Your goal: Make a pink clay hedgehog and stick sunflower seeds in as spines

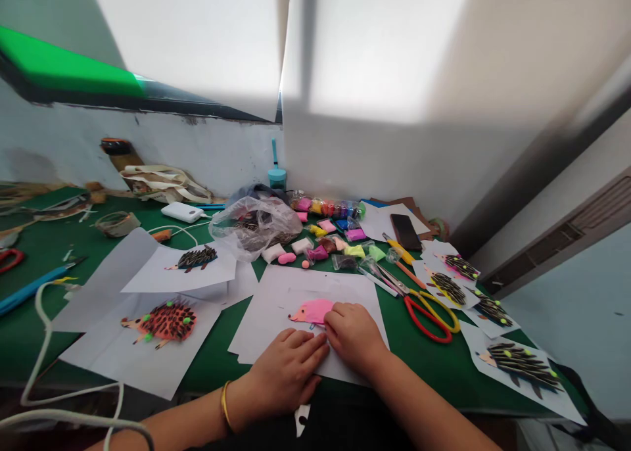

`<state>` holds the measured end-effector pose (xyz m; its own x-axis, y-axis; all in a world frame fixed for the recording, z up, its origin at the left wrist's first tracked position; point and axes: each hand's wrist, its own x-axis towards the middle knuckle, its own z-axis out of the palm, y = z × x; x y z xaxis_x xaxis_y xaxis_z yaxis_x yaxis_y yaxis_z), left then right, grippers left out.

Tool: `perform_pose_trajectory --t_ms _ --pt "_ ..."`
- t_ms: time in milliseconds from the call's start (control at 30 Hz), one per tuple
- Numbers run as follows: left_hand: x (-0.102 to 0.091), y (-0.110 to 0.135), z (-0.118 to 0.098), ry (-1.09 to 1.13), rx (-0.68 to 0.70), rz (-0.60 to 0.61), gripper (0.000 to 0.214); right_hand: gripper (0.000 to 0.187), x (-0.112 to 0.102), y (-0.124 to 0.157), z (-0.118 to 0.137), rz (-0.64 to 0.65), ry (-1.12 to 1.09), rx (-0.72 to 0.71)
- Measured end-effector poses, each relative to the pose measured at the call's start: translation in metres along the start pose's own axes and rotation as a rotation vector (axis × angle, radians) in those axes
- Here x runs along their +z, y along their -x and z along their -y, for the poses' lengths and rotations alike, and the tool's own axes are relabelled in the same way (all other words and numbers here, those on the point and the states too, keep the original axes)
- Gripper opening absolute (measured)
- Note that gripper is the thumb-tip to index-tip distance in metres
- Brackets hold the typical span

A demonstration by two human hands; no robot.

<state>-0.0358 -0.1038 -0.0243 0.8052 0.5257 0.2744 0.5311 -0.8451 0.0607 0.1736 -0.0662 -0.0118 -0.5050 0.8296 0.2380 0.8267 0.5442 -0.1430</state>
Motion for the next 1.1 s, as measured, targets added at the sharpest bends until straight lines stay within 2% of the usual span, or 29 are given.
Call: perform_pose_trajectory --t_ms 467,833,1100 --pt "-0.003 -0.001 -0.001 0.031 -0.019 0.017 0.051 0.012 -0.001 -0.006 0.008 0.032 0.032 -0.013" --pt "0.0 -0.001 0.0 0.045 -0.012 0.003 0.04 0.012 -0.002 -0.013 0.014 0.025 0.044 -0.037" --pt "0.001 0.0 0.001 0.034 -0.004 -0.022 0.051 0.017 -0.014 -0.012 0.003 0.033 -0.05 0.055"
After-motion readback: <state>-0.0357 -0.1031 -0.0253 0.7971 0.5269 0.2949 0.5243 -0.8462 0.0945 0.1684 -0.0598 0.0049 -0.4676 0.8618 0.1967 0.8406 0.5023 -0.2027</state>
